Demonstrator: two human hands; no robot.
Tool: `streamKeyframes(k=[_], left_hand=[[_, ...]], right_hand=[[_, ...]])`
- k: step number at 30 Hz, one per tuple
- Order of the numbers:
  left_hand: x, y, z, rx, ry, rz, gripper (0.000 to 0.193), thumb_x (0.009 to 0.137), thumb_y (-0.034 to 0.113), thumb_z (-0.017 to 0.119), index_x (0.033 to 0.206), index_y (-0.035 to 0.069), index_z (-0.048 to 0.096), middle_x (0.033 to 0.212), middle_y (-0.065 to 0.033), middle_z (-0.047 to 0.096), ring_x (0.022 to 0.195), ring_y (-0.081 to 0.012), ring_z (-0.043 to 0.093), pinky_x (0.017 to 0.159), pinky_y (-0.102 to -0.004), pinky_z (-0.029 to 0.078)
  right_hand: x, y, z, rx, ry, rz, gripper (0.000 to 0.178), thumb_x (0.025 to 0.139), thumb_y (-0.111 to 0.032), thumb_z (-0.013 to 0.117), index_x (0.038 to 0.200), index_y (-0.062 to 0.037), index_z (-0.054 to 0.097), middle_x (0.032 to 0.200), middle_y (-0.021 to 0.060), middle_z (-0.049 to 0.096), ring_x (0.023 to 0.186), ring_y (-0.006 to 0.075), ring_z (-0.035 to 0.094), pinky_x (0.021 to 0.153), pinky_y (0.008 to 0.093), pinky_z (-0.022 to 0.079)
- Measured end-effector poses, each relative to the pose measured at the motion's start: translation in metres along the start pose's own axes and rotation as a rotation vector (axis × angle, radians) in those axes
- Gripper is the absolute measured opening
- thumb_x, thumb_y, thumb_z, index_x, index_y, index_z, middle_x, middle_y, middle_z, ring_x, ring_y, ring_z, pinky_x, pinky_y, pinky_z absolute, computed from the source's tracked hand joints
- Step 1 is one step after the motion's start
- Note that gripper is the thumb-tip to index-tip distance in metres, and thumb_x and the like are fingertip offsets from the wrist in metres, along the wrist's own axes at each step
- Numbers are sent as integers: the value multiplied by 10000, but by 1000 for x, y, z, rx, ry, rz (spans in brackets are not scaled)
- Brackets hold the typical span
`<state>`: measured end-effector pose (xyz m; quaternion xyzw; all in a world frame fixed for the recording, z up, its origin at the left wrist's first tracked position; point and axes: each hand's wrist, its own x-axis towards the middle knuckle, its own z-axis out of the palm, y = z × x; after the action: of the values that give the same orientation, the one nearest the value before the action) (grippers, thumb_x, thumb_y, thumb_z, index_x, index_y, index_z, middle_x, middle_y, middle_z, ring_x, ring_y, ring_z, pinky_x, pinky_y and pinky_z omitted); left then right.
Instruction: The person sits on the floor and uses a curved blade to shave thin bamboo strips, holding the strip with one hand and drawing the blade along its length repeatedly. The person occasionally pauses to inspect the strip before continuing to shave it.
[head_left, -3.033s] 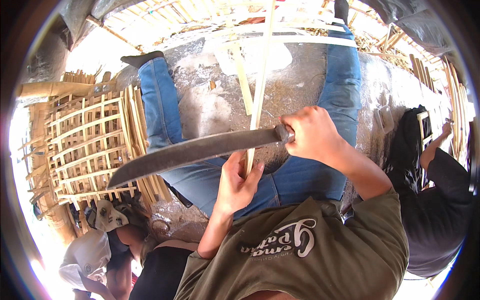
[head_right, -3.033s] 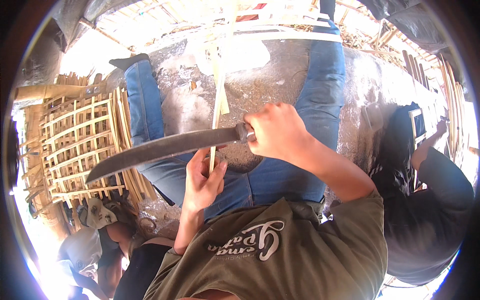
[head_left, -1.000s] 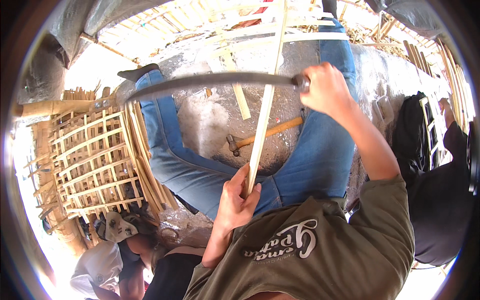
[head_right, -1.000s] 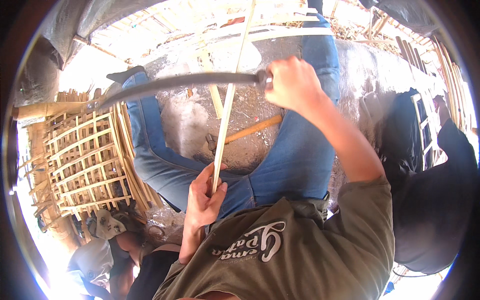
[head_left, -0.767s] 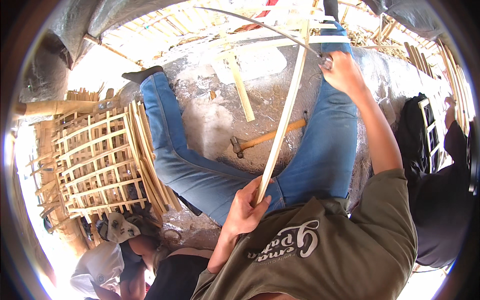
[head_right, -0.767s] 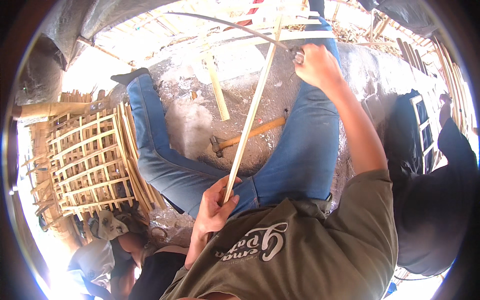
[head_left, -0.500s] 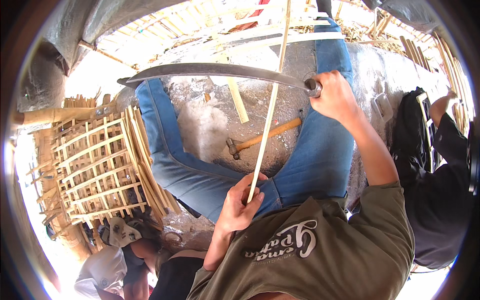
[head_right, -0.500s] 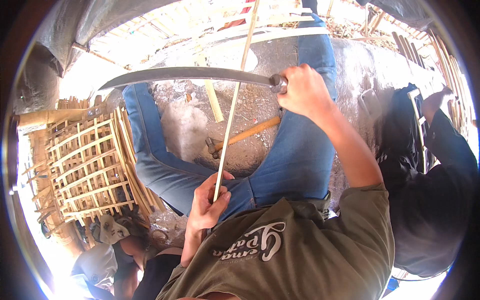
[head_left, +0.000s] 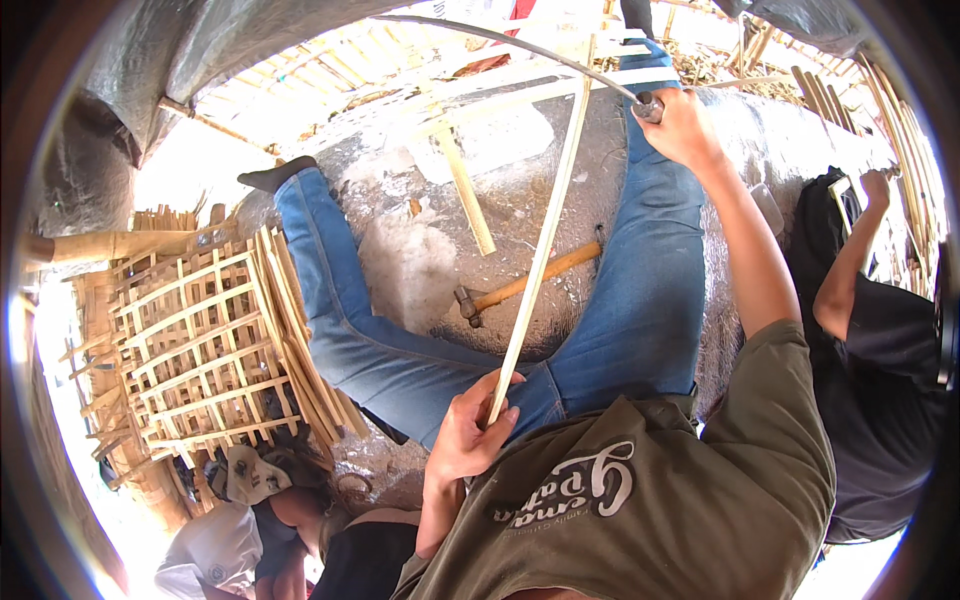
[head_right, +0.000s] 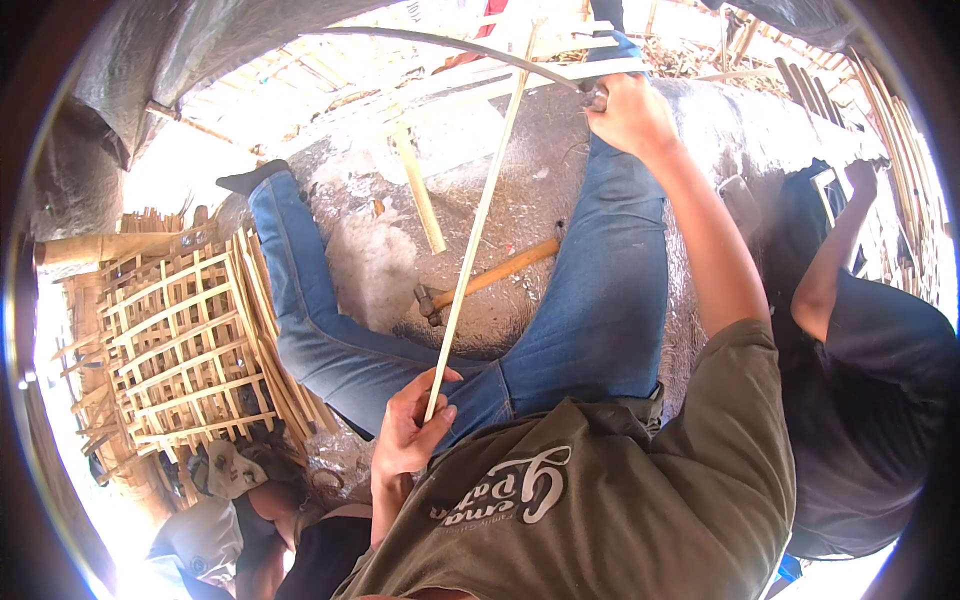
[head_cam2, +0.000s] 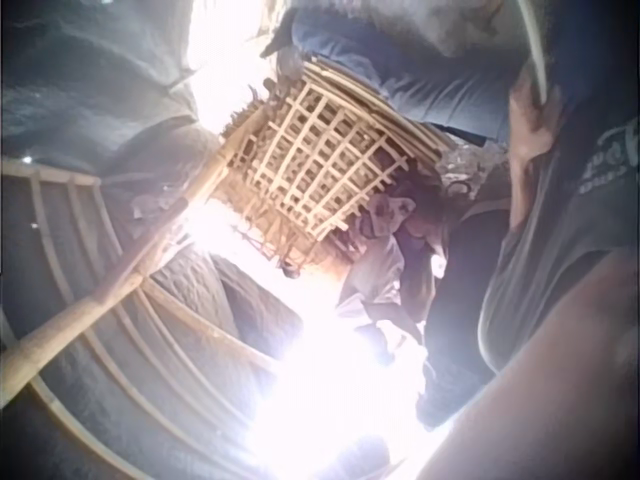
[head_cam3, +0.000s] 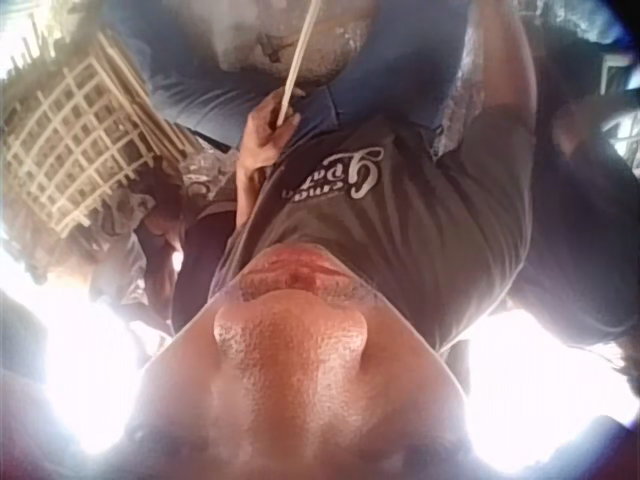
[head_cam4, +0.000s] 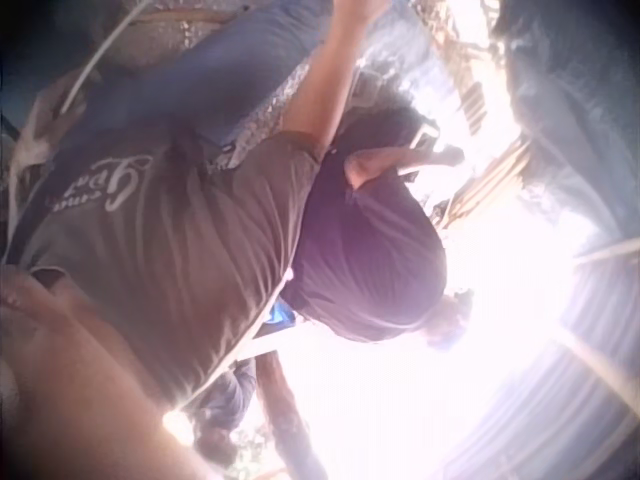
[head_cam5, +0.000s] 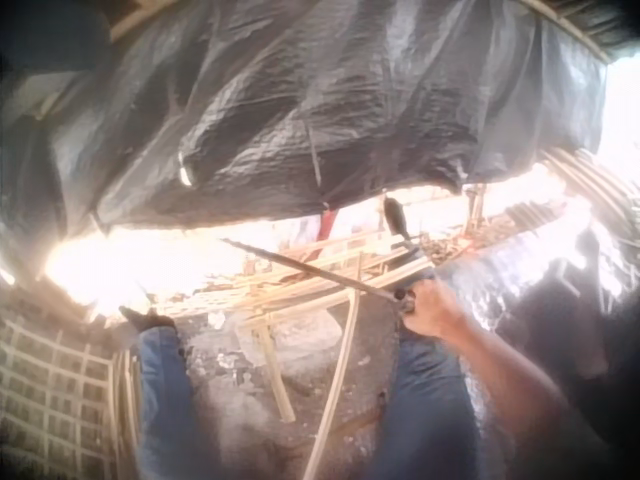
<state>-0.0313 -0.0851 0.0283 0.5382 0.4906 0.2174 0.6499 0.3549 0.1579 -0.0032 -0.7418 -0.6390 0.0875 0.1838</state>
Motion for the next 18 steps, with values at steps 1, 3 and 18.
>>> streamKeyframes(k=[1,3,18], left_hand=[[0,1,-2,3,-6,-2,389,896,-64,579,1281,-19,560,630,57,326,570,-50,291,528,-280,224],[0,2,-6,23,-22,-12,391,894,-67,581,1281,-16,564,627,54,328,564,-52,288,525,-283,223],[-3,24,-9,298,46,10,391,865,-32,641,1251,-33,583,604,39,364,547,-59,331,516,-277,240]], right_hand=[[-2,1,0,13,15,-5,256,822,-232,696,974,-32,744,887,228,730,873,391,725,854,461,582],[-5,-1,-2,26,-8,-20,287,825,-259,717,988,-24,738,890,228,730,874,393,724,851,464,581],[-2,19,2,-78,19,-123,201,769,-172,641,855,0,698,849,271,700,841,442,699,804,496,572]])
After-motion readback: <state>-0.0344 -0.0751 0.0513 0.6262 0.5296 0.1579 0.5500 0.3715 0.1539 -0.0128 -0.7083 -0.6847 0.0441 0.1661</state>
